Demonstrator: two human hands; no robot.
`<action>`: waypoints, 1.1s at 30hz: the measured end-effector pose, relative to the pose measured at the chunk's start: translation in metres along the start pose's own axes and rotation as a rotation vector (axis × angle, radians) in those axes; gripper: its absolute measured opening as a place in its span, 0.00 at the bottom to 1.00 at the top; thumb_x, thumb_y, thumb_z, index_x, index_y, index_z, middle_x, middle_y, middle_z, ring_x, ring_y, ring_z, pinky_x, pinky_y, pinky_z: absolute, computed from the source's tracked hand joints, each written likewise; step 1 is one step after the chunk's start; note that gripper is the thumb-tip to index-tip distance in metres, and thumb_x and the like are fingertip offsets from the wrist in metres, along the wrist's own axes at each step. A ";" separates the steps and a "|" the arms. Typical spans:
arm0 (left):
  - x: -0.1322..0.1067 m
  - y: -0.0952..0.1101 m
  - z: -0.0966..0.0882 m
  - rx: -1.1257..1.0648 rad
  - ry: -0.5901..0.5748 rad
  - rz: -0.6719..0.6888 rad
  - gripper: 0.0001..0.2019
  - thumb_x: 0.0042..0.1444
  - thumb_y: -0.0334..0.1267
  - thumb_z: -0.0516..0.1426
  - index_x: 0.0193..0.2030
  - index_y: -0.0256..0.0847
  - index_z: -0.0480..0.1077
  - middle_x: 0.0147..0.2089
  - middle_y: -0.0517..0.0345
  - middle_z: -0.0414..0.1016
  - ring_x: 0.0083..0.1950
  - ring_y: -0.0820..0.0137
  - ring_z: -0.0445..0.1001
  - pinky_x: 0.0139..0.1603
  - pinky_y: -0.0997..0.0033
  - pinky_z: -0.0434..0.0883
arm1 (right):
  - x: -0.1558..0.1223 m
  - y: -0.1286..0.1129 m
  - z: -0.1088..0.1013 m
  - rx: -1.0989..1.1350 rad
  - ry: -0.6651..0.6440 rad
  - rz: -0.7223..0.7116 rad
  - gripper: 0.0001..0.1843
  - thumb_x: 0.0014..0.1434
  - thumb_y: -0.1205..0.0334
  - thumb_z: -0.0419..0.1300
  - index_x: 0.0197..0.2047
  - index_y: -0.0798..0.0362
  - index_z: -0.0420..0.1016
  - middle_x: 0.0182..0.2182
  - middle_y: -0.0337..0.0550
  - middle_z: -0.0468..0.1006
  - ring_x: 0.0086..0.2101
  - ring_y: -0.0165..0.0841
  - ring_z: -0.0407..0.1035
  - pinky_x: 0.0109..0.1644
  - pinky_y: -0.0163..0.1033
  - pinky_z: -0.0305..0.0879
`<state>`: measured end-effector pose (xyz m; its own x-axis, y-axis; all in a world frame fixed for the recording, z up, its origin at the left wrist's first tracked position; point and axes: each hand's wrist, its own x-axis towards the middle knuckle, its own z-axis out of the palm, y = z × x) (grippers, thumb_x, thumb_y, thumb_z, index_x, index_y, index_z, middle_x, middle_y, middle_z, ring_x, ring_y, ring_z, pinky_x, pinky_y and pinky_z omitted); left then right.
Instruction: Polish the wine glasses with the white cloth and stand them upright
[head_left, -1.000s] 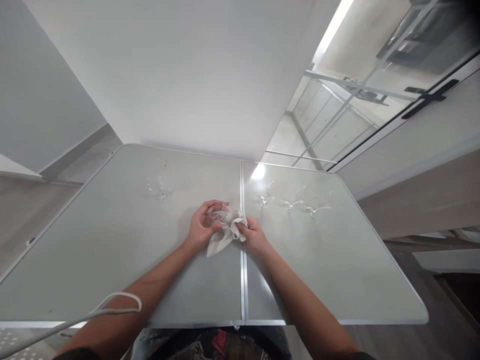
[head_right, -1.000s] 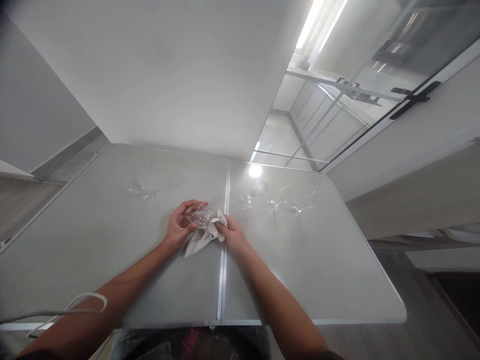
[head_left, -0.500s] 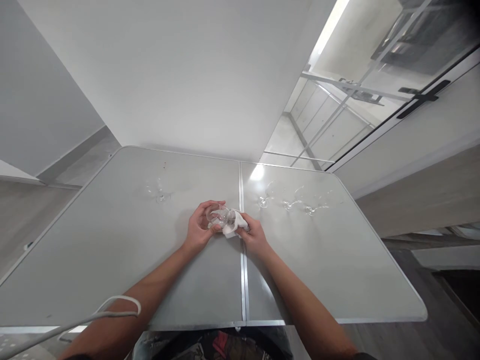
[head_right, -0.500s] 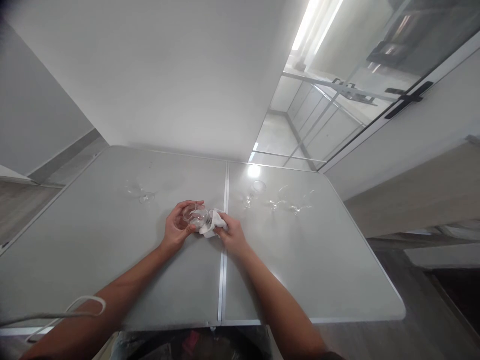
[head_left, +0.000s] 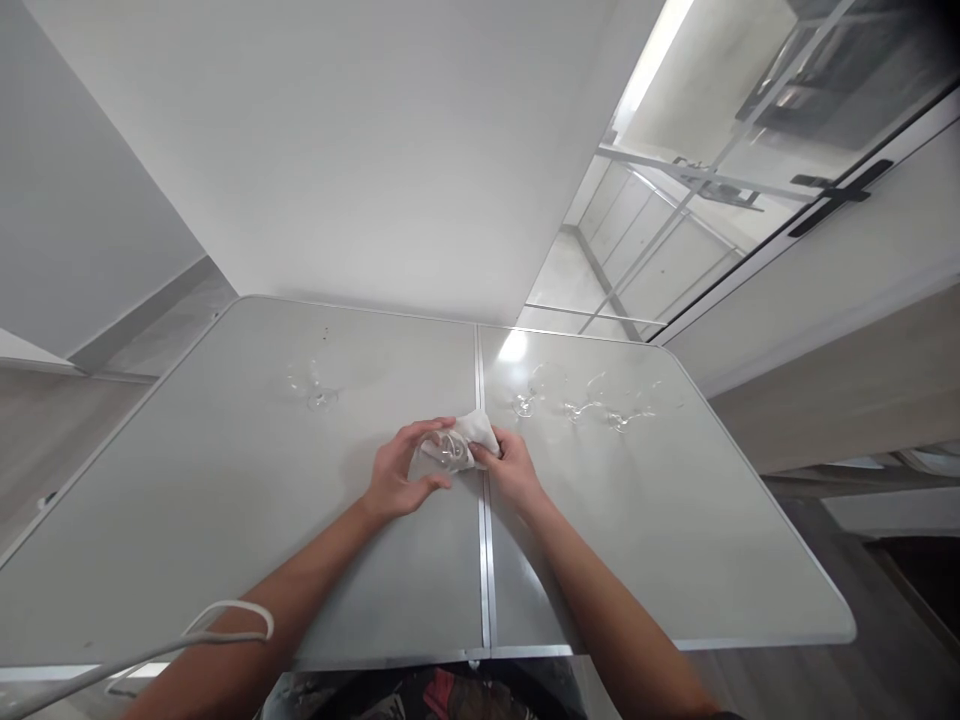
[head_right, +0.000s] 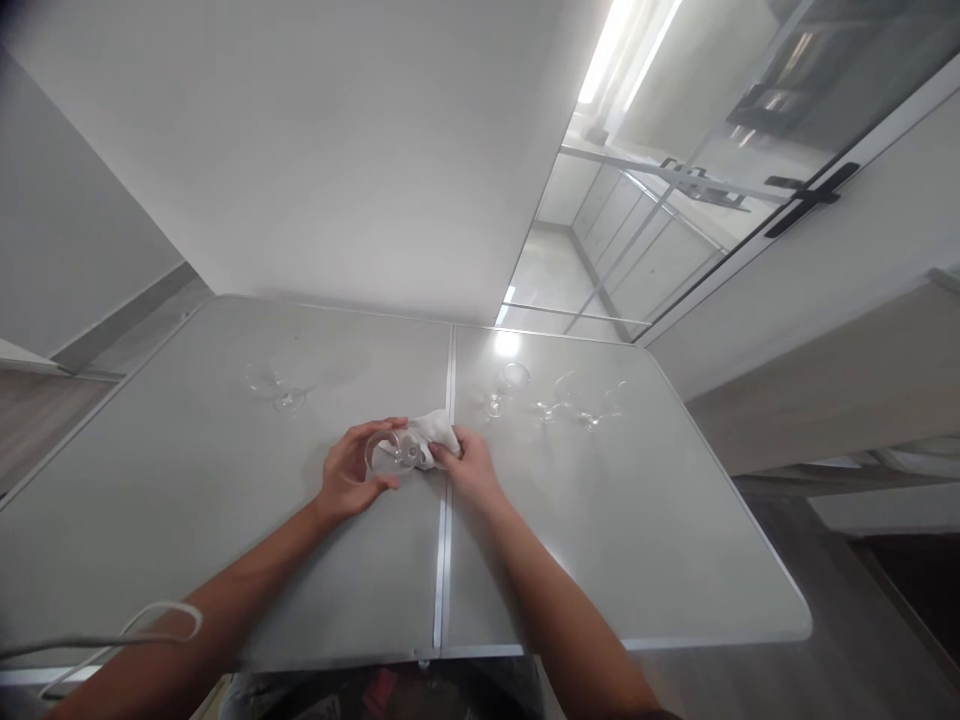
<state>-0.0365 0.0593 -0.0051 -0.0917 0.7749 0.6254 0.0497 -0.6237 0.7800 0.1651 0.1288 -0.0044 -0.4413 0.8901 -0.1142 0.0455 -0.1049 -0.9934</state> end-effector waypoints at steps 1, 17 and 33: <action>-0.002 0.000 0.001 0.040 -0.040 0.020 0.36 0.47 0.38 0.73 0.64 0.45 0.67 0.59 0.41 0.77 0.60 0.53 0.76 0.54 0.54 0.76 | 0.000 0.001 0.000 0.006 0.028 0.004 0.21 0.53 0.49 0.71 0.42 0.57 0.82 0.34 0.45 0.82 0.34 0.38 0.73 0.41 0.41 0.68; 0.002 0.007 0.004 -0.026 0.006 0.017 0.32 0.51 0.34 0.71 0.62 0.46 0.68 0.59 0.42 0.76 0.63 0.53 0.74 0.60 0.48 0.75 | 0.001 0.002 0.000 0.130 0.090 0.002 0.22 0.50 0.54 0.74 0.47 0.54 0.80 0.40 0.46 0.83 0.39 0.40 0.75 0.46 0.44 0.71; -0.001 0.008 0.007 -0.028 -0.043 -0.034 0.32 0.50 0.31 0.70 0.62 0.48 0.69 0.59 0.44 0.76 0.63 0.55 0.74 0.57 0.50 0.78 | 0.002 0.002 -0.003 0.044 0.181 -0.066 0.16 0.51 0.53 0.73 0.40 0.53 0.81 0.32 0.41 0.79 0.33 0.36 0.70 0.39 0.41 0.67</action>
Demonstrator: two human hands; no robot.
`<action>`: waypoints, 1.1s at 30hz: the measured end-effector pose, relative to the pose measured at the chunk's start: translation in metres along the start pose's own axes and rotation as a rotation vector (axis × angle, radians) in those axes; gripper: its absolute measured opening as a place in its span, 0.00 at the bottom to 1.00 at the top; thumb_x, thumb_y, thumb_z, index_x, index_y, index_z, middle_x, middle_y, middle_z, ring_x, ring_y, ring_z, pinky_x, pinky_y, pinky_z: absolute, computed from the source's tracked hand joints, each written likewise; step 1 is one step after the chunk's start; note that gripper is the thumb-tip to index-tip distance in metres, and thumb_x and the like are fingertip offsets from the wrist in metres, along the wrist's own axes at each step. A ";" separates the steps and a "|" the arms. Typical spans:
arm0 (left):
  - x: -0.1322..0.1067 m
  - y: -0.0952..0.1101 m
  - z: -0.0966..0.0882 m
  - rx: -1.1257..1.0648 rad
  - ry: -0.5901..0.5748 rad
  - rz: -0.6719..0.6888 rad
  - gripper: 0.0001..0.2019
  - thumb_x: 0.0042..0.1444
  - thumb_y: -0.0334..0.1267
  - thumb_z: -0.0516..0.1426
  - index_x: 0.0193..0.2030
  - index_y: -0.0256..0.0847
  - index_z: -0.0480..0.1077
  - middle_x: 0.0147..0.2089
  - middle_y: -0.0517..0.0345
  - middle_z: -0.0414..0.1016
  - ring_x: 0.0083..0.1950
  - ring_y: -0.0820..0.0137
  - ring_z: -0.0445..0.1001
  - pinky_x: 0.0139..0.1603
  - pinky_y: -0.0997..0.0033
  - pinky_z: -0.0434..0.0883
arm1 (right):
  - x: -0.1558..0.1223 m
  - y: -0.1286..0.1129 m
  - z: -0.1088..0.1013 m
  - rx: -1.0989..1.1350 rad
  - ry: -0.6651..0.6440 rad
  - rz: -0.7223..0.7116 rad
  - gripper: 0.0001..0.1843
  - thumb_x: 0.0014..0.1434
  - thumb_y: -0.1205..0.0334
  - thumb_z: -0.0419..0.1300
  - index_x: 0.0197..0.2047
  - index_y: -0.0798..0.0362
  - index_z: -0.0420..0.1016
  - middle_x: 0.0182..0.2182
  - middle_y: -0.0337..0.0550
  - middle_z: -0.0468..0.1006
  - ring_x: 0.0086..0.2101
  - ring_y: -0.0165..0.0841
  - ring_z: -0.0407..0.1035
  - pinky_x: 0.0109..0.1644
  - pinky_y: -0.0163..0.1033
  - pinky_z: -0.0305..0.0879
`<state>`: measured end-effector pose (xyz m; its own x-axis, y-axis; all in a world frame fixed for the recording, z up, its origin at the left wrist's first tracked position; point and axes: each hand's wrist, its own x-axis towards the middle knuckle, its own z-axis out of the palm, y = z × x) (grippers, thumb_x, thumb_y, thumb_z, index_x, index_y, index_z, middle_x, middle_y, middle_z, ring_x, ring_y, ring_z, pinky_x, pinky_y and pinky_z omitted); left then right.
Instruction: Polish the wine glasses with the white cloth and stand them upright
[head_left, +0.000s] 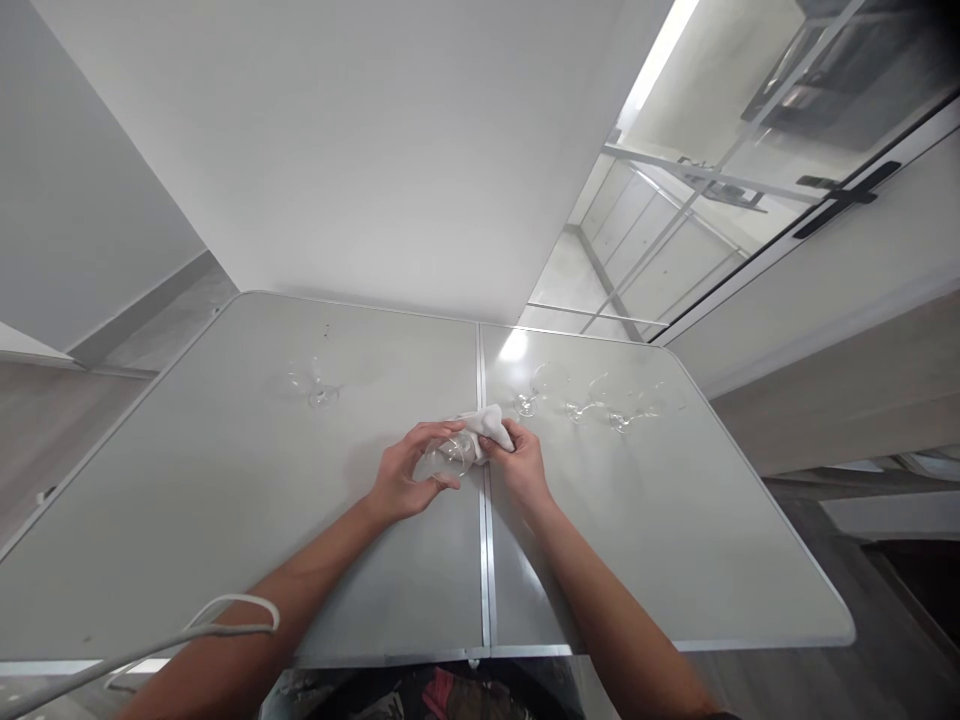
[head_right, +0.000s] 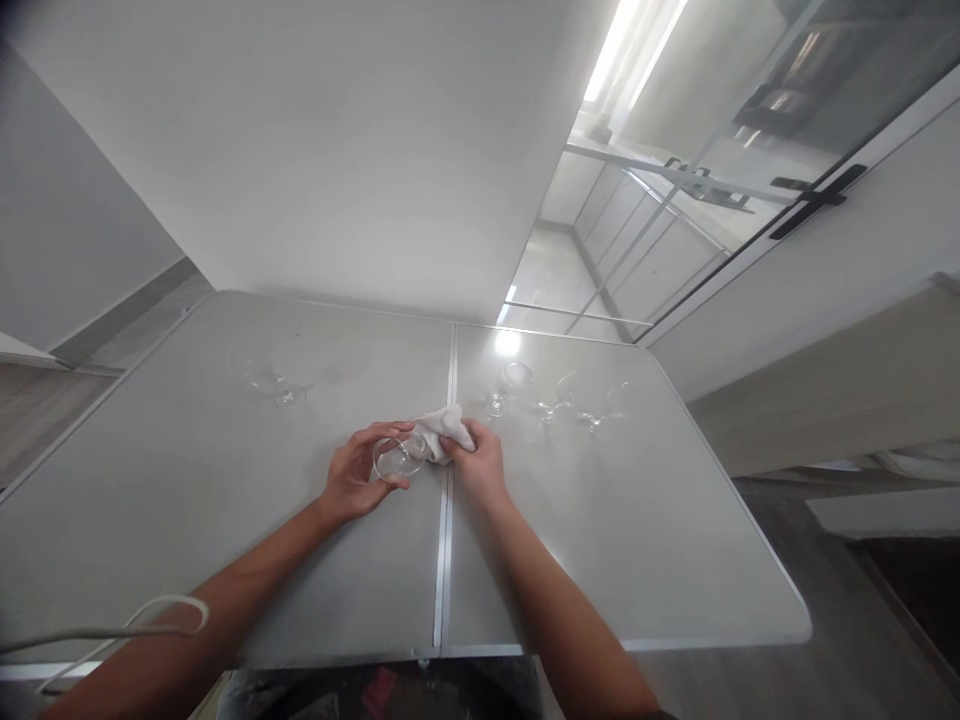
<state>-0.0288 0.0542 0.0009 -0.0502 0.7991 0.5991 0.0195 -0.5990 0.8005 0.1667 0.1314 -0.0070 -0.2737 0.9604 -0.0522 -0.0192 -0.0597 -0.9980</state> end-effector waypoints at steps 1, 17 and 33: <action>0.000 0.000 0.000 -0.002 -0.007 -0.001 0.32 0.50 0.31 0.70 0.61 0.49 0.69 0.59 0.45 0.76 0.63 0.55 0.74 0.57 0.50 0.78 | 0.000 0.000 0.001 0.006 -0.024 -0.007 0.16 0.52 0.54 0.72 0.42 0.52 0.81 0.33 0.42 0.79 0.34 0.36 0.71 0.40 0.41 0.67; 0.007 0.003 -0.004 0.207 0.232 -0.059 0.33 0.48 0.37 0.72 0.61 0.49 0.68 0.58 0.51 0.75 0.63 0.54 0.74 0.59 0.40 0.78 | -0.012 -0.031 -0.010 0.014 -0.304 -0.105 0.33 0.66 0.38 0.44 0.30 0.54 0.79 0.31 0.48 0.77 0.29 0.36 0.69 0.35 0.41 0.66; 0.020 0.007 -0.022 0.443 0.216 0.006 0.32 0.49 0.57 0.69 0.56 0.43 0.68 0.56 0.44 0.75 0.60 0.52 0.73 0.63 0.46 0.69 | -0.014 -0.027 -0.021 -0.517 0.052 -0.290 0.09 0.61 0.59 0.62 0.39 0.49 0.85 0.37 0.42 0.84 0.36 0.39 0.77 0.42 0.40 0.68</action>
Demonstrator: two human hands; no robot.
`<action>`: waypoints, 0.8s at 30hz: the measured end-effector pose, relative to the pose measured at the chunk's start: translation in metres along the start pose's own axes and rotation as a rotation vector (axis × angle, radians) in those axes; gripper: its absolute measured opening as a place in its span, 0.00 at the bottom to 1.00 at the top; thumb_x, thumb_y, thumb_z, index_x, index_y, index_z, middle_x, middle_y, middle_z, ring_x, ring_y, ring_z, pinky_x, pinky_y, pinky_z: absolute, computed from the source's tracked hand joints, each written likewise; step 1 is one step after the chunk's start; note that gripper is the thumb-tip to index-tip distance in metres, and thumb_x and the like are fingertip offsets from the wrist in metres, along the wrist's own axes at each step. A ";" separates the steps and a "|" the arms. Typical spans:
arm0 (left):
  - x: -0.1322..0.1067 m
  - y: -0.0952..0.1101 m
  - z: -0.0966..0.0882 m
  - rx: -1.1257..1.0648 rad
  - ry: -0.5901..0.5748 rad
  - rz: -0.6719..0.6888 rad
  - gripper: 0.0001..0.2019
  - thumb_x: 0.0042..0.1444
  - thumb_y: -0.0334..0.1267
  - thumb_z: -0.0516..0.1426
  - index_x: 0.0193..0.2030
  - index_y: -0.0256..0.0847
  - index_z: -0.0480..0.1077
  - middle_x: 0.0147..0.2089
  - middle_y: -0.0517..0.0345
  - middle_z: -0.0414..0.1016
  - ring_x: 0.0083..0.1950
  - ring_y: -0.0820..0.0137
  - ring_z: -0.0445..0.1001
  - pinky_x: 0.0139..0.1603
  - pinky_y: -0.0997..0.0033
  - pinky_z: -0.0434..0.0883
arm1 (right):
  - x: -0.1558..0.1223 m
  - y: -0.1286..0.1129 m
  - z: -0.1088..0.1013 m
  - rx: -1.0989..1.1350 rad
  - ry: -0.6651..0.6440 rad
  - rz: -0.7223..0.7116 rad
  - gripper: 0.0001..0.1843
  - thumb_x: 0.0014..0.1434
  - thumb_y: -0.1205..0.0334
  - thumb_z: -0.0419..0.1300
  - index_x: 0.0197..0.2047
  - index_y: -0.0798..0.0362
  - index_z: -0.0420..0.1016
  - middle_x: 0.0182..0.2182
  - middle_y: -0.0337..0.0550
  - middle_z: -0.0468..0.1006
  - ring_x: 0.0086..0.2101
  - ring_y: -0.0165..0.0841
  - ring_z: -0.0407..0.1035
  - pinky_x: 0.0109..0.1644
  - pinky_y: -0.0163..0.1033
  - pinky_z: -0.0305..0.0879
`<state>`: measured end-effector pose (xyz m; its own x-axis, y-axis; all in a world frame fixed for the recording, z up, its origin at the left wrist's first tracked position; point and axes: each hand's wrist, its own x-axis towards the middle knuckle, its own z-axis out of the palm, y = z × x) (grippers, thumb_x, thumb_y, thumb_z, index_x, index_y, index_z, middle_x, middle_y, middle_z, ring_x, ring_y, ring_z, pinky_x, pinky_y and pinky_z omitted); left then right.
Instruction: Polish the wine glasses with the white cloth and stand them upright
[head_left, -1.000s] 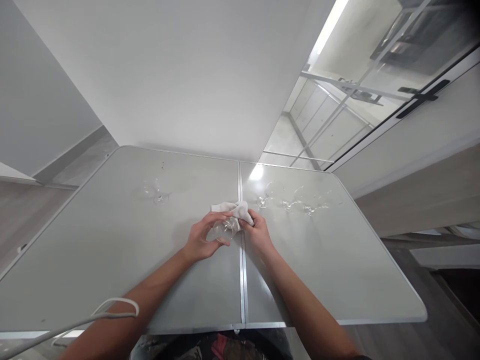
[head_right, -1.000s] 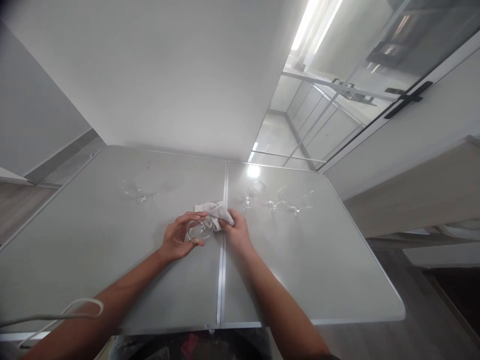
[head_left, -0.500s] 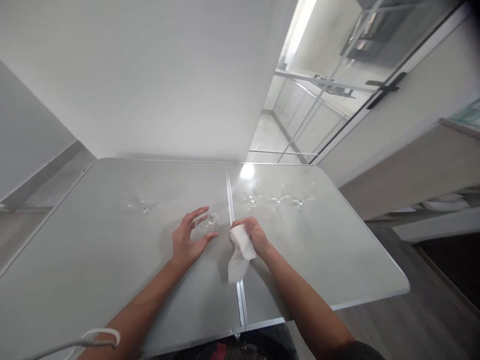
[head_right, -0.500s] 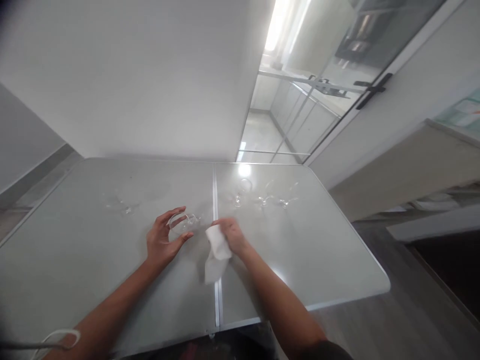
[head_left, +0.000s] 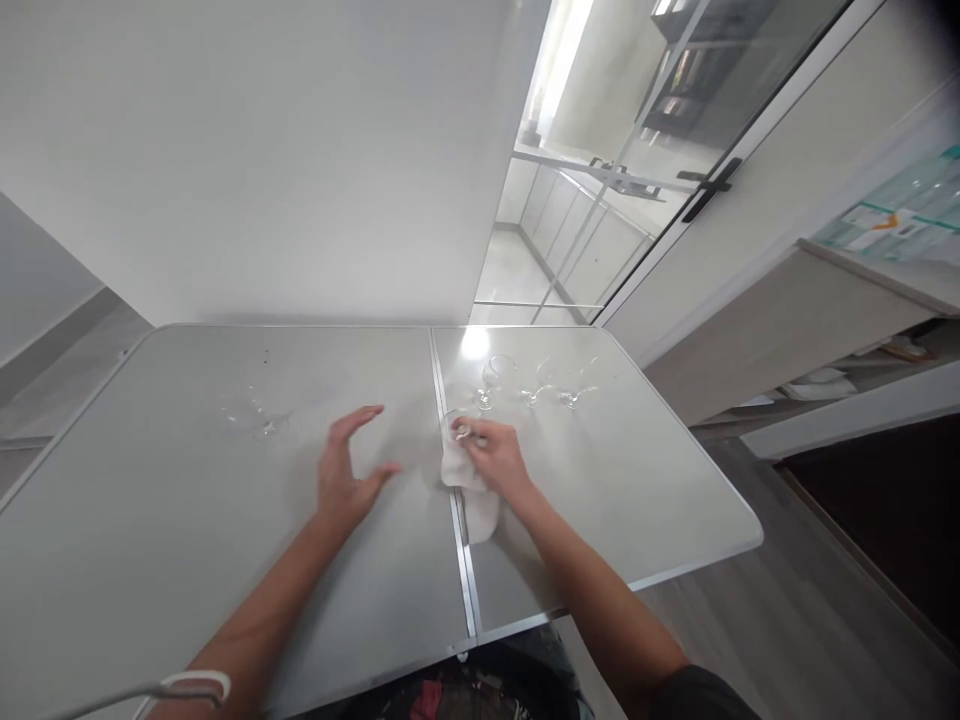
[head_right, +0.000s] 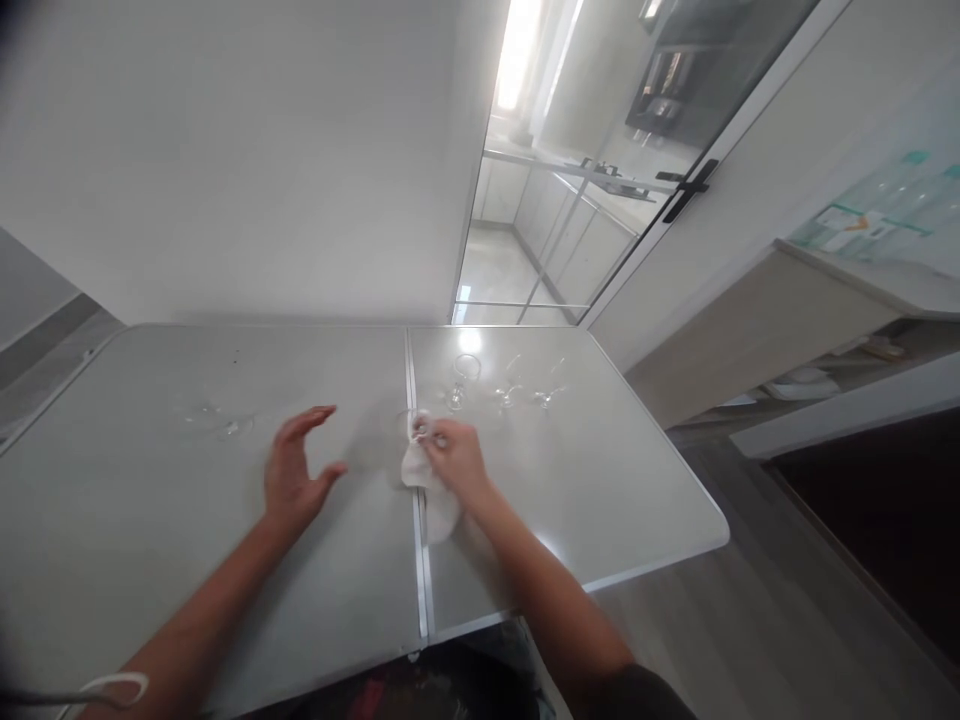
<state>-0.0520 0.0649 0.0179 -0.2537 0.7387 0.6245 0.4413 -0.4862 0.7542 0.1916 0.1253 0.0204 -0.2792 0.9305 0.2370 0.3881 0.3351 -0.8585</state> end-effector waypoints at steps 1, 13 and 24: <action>0.005 -0.002 -0.009 0.091 0.114 0.048 0.27 0.52 0.55 0.67 0.52 0.42 0.69 0.51 0.46 0.75 0.56 0.54 0.74 0.60 0.47 0.70 | 0.000 0.006 -0.011 0.034 0.048 0.057 0.10 0.60 0.57 0.63 0.39 0.49 0.86 0.38 0.43 0.85 0.36 0.40 0.77 0.43 0.40 0.69; 0.041 -0.017 -0.085 0.588 0.960 -0.010 0.19 0.43 0.32 0.53 0.43 0.43 0.55 0.44 0.53 0.58 0.45 0.62 0.64 0.50 0.55 0.67 | -0.012 0.063 -0.067 0.033 0.263 0.431 0.29 0.48 0.43 0.70 0.43 0.59 0.85 0.42 0.55 0.85 0.45 0.49 0.79 0.45 0.45 0.75; 0.032 -0.041 -0.074 0.566 0.745 -0.293 0.34 0.60 0.56 0.59 0.66 0.42 0.52 0.65 0.40 0.59 0.64 0.57 0.65 0.68 0.51 0.59 | -0.045 0.055 -0.091 -0.456 0.190 0.642 0.45 0.39 0.30 0.68 0.52 0.53 0.72 0.45 0.53 0.73 0.42 0.49 0.73 0.46 0.52 0.70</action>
<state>-0.1418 0.0737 0.0215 -0.8117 0.2155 0.5429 0.5725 0.1092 0.8126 0.3053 0.1157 0.0037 0.2577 0.9573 -0.1312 0.7532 -0.2840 -0.5933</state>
